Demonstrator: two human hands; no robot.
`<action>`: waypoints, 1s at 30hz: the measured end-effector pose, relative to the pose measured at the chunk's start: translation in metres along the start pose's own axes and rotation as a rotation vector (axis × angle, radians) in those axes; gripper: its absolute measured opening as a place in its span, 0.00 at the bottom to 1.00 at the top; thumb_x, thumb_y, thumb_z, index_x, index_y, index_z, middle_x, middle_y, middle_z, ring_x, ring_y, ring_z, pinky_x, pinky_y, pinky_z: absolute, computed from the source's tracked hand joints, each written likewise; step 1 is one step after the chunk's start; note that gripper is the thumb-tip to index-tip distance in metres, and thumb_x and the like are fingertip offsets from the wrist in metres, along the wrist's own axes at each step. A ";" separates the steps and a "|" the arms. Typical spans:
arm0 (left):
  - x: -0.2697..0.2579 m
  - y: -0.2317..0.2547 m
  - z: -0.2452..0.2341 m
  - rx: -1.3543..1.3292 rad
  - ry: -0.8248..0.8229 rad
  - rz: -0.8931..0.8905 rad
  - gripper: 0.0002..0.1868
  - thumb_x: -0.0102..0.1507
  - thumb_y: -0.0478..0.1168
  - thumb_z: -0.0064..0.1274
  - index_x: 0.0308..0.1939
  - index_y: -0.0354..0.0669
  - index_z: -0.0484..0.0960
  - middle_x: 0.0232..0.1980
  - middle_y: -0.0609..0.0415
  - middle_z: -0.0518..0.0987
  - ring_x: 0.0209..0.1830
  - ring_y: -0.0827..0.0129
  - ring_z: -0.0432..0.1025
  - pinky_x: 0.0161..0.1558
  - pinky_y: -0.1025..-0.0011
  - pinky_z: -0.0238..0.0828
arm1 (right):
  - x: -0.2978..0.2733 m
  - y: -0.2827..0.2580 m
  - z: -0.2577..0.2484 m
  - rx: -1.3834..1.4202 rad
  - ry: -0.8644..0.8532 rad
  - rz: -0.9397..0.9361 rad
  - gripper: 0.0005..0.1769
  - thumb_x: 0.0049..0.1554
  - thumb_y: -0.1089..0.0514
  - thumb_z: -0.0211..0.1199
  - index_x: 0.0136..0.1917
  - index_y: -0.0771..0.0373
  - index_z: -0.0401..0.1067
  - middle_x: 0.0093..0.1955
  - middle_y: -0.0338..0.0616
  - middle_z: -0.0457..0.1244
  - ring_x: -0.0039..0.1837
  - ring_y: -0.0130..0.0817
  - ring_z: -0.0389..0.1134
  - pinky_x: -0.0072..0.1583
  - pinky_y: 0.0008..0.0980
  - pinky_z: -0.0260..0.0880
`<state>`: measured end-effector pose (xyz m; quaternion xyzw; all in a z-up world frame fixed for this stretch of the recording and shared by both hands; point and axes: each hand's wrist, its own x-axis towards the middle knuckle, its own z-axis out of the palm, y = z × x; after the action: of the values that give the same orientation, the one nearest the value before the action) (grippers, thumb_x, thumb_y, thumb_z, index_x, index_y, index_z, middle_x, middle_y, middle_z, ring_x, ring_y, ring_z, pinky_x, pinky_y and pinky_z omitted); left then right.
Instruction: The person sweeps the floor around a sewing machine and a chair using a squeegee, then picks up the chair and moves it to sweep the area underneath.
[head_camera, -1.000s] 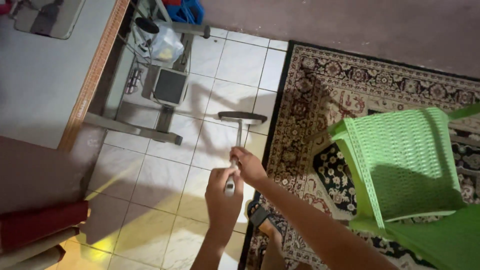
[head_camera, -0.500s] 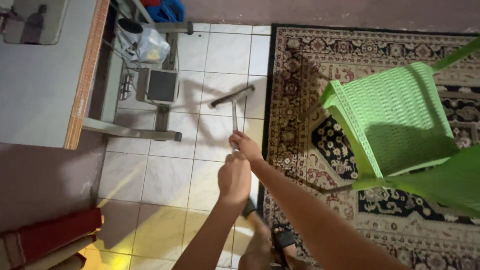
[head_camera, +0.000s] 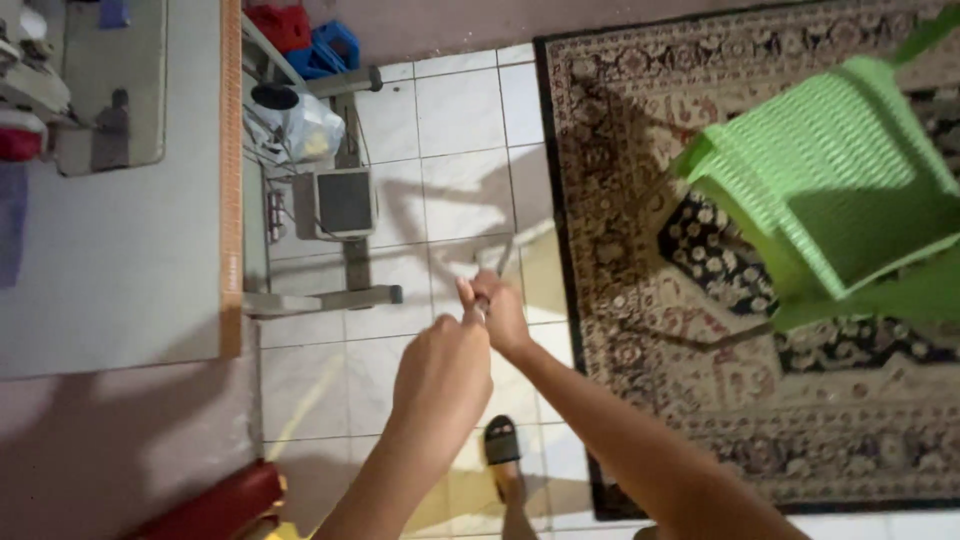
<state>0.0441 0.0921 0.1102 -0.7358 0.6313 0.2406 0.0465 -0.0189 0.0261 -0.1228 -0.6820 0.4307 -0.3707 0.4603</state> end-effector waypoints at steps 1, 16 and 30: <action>0.003 -0.010 -0.004 0.009 -0.005 0.006 0.27 0.59 0.28 0.50 0.64 0.34 0.72 0.38 0.37 0.80 0.39 0.47 0.79 0.40 0.57 0.78 | 0.009 -0.002 0.009 -0.021 0.028 -0.019 0.22 0.64 0.51 0.61 0.32 0.67 0.68 0.34 0.51 0.59 0.37 0.45 0.60 0.41 0.44 0.59; 0.008 -0.065 0.013 -0.024 -0.252 0.223 0.07 0.54 0.27 0.52 0.34 0.27 0.83 0.37 0.31 0.81 0.40 0.44 0.79 0.45 0.56 0.77 | -0.064 0.014 0.057 0.171 0.026 0.327 0.22 0.64 0.51 0.62 0.33 0.67 0.69 0.34 0.52 0.65 0.38 0.32 0.61 0.43 0.39 0.63; 0.079 0.001 -0.038 -0.858 0.529 0.758 0.13 0.72 0.41 0.53 0.34 0.39 0.74 0.32 0.52 0.74 0.30 0.66 0.71 0.35 0.69 0.68 | 0.054 -0.056 -0.083 0.038 0.053 -0.013 0.23 0.53 0.61 0.68 0.61 0.65 0.70 0.59 0.50 0.65 0.62 0.40 0.67 0.61 0.38 0.68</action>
<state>0.0612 0.0062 0.1113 -0.4488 0.6856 0.2820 -0.4990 -0.0610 -0.0378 -0.0384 -0.6659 0.4313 -0.3997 0.4590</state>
